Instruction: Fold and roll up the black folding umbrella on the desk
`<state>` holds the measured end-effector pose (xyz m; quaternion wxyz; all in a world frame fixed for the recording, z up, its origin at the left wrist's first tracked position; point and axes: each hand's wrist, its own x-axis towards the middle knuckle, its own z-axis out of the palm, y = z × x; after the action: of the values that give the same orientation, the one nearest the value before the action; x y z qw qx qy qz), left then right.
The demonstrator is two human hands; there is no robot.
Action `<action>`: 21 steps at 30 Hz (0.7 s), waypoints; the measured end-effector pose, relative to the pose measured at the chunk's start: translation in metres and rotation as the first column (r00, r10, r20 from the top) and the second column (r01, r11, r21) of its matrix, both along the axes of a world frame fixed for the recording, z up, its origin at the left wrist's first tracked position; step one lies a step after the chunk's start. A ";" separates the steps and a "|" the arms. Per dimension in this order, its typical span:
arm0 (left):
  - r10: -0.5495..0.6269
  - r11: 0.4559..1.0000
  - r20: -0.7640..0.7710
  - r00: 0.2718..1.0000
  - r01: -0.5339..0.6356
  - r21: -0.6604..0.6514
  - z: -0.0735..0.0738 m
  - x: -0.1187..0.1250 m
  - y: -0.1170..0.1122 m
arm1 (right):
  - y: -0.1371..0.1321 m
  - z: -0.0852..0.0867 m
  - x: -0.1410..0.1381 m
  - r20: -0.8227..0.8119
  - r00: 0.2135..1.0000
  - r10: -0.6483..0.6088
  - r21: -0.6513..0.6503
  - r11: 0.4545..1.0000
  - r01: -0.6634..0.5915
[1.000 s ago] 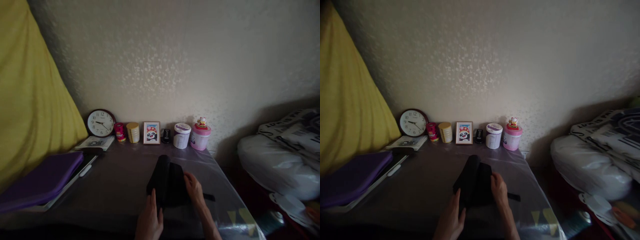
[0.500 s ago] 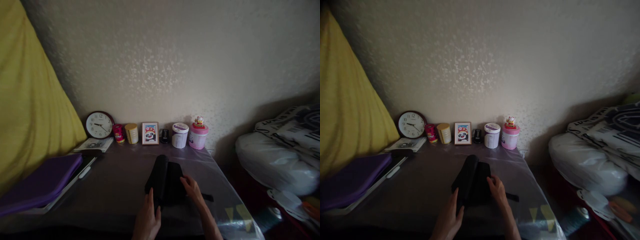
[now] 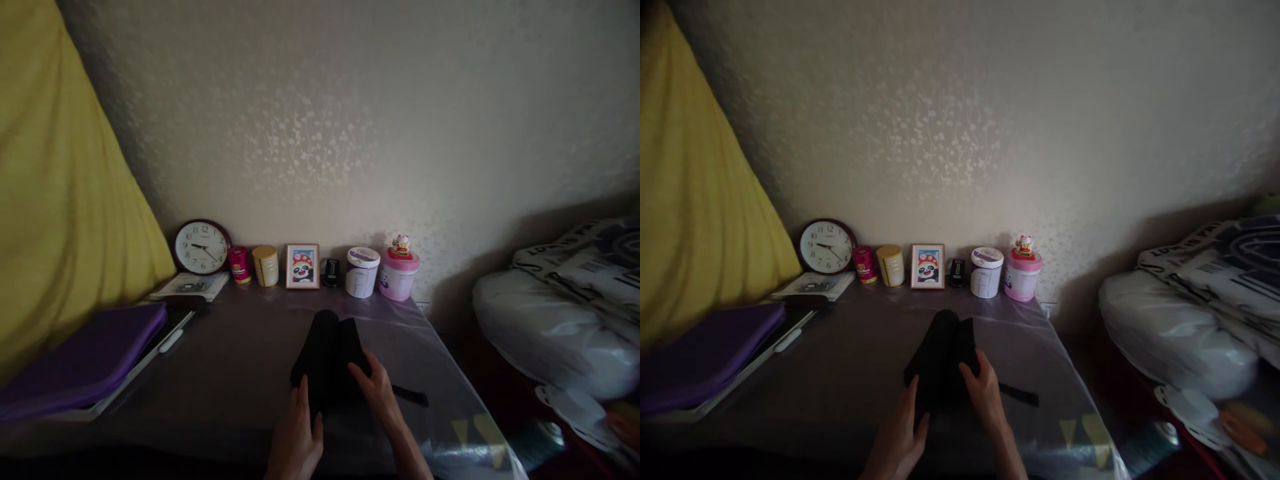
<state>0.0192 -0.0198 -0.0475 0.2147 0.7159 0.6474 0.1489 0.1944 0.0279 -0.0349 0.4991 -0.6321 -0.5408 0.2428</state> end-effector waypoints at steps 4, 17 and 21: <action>0.000 1.000 0.035 0.999 -0.001 0.030 -0.003 0.000 0.000 | 0.009 0.014 -0.020 0.007 0.994 0.106 0.011 0.994 -0.106; -0.020 0.998 0.052 0.998 0.016 0.064 -0.016 0.000 0.003 | 0.029 0.016 -0.079 0.292 0.925 0.244 -0.121 0.969 -0.217; -0.020 0.996 0.081 0.997 0.013 0.093 -0.016 0.000 0.002 | 0.030 0.019 -0.083 0.411 0.871 0.268 -0.218 0.957 -0.192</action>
<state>0.0193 -0.0175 -0.0637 0.2089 0.7238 0.6246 0.2059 0.1110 0.0575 -0.0161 0.2771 -0.6414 -0.6875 0.1981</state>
